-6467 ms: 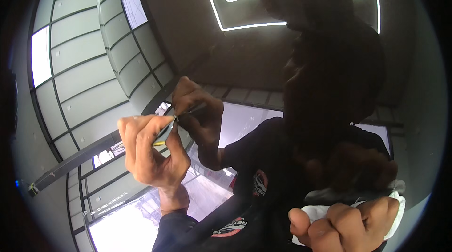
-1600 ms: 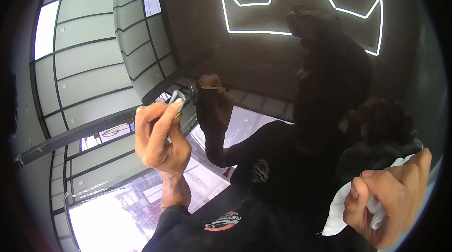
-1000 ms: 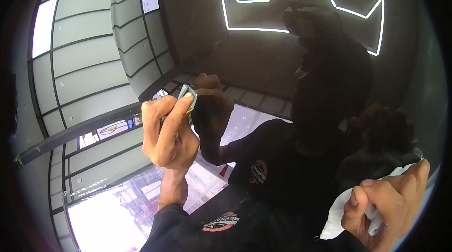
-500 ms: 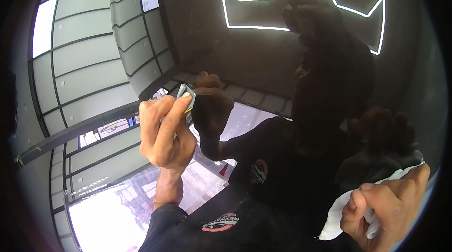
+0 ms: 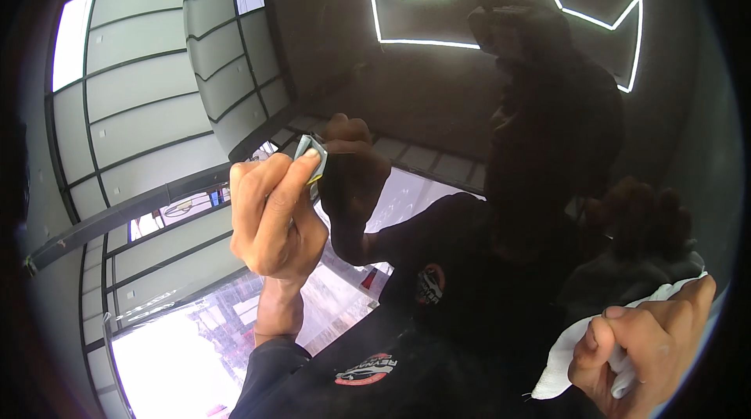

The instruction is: The person wipes a car hood with a cloth, sands the hood with sandpaper, wraps the sandpaper around a sanding block, and sands the car hood with the block.

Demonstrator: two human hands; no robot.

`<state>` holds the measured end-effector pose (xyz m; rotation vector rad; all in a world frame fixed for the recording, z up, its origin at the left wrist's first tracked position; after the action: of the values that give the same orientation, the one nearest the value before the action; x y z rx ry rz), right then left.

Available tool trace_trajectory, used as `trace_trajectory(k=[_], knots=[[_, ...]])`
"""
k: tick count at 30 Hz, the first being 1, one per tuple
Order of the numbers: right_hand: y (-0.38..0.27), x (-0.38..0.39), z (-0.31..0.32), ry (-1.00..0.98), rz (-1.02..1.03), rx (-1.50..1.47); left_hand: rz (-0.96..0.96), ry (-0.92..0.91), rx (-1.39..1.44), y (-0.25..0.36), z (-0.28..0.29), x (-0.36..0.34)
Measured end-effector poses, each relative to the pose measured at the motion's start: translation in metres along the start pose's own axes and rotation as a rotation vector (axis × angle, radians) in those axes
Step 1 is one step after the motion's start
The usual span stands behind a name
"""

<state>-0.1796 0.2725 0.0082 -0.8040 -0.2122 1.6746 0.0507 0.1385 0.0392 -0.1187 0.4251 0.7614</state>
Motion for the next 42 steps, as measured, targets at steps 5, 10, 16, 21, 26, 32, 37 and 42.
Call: trace_trajectory(k=[5, 10, 16, 21, 26, 32, 37, 42], knots=[[-0.001, 0.0, 0.004, 0.113, 0.043, 0.018, -0.002, 0.005, 0.0, -0.001, 0.002, 0.007], [-0.001, 0.005, 0.006, 0.127, 0.059, 0.027, 0.02, -0.023, -0.007, 0.002, 0.003, 0.007], [-0.001, 0.003, 0.005, 0.123, 0.095, -0.01, 0.017, 0.005, -0.01, -0.001, 0.002, 0.005], [-0.005, 0.001, 0.003, 0.115, 0.108, 0.012, 0.004, 0.013, 0.0, -0.003, 0.001, 0.0], [-0.005, 0.0, 0.003, 0.131, 0.089, 0.042, 0.04, -0.003, -0.001, -0.002, 0.003, 0.011], [-0.001, 0.0, 0.005, 0.11, 0.02, 0.039, 0.053, -0.037, -0.018, 0.002, 0.004, 0.009], [-0.005, -0.007, 0.005, 0.113, 0.065, 0.068, 0.049, 0.027, 0.023, -0.001, 0.001, 0.001], [-0.001, -0.004, 0.001, 0.059, 0.024, 0.037, 0.127, 0.08, 0.027, -0.013, 0.02, 0.008]])
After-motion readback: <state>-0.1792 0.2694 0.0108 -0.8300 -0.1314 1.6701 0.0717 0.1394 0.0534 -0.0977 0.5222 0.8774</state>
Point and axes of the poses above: each hand's wrist, its own x-axis away from the middle knuckle, its own z-axis out of the back of the hand, y = z × x, the point moved 9 cm from there along -x, towards the middle knuckle, and after that the axes turned 8 degrees about z, right-handed, at the moved point
